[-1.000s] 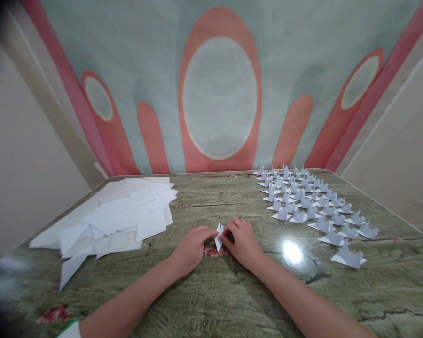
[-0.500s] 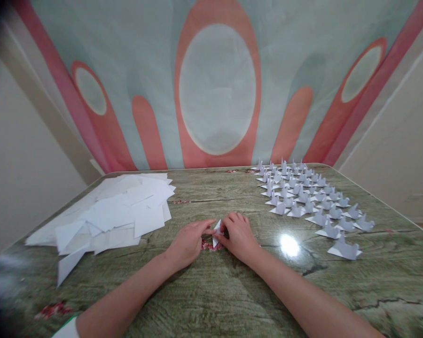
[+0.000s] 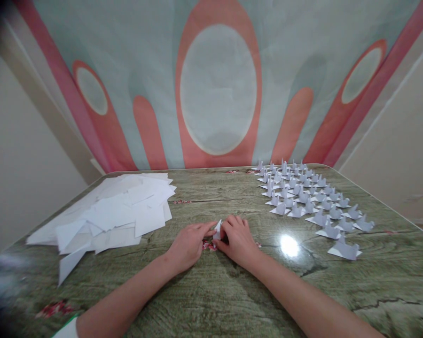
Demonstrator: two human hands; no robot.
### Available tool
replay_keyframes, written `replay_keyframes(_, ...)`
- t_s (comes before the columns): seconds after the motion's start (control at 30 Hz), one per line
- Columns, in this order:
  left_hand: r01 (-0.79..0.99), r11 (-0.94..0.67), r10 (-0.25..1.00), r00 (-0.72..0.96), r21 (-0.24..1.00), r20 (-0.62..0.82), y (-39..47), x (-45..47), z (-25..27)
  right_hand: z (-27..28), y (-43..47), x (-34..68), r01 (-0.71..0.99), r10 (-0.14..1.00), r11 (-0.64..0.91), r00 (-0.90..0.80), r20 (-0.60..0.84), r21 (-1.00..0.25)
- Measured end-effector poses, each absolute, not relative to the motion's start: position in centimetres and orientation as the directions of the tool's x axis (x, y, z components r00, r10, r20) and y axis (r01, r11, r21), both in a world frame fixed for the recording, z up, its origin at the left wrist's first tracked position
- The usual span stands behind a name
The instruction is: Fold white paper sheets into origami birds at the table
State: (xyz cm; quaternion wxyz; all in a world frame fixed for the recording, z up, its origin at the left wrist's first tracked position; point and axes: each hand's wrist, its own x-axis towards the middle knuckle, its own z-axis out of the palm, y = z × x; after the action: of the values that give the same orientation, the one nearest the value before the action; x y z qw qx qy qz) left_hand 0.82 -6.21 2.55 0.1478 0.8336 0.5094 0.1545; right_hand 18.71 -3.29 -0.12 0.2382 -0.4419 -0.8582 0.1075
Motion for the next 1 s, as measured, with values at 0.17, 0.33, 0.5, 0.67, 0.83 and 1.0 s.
replay_keyframes(0.17,0.803,-0.438,0.895,0.432,0.404,0.111,-6.2,0.9,2.6,-0.1,-3.8,18.5,0.696,0.809,0.588,-0.499,0.31,-0.412)
replay_keyframes(0.33,0.798,-0.454,0.889,0.434,0.396,0.146,-6.4,0.9,2.5,0.3,-4.0,18.7,0.642,0.785,0.619,-0.529,0.323,-0.453)
replay_keyframes(0.5,0.787,-0.468,0.883,0.424,0.401,0.2,-6.3,0.7,2.0,0.9,-2.5,20.3,0.55,0.714,0.697,-0.596,0.369,-0.46)
replay_keyframes(0.67,0.778,-0.436,0.9,0.364,0.453,0.241,-5.8,0.2,1.0,1.0,-1.7,21.0,0.439,0.482,0.876,-0.792,0.375,-0.199)
replay_keyframes(0.83,0.765,-0.41,0.911,0.32,0.497,0.259,-5.5,0.0,0.4,0.8,-2.2,20.4,0.388,0.341,0.92,-0.857,0.386,0.049)
replay_keyframes(1.0,0.737,-0.435,0.9,0.334,0.517,0.281,-5.4,0.0,0.4,0.7,-2.3,20.2,0.421,0.356,0.902,-0.851,0.387,0.096)
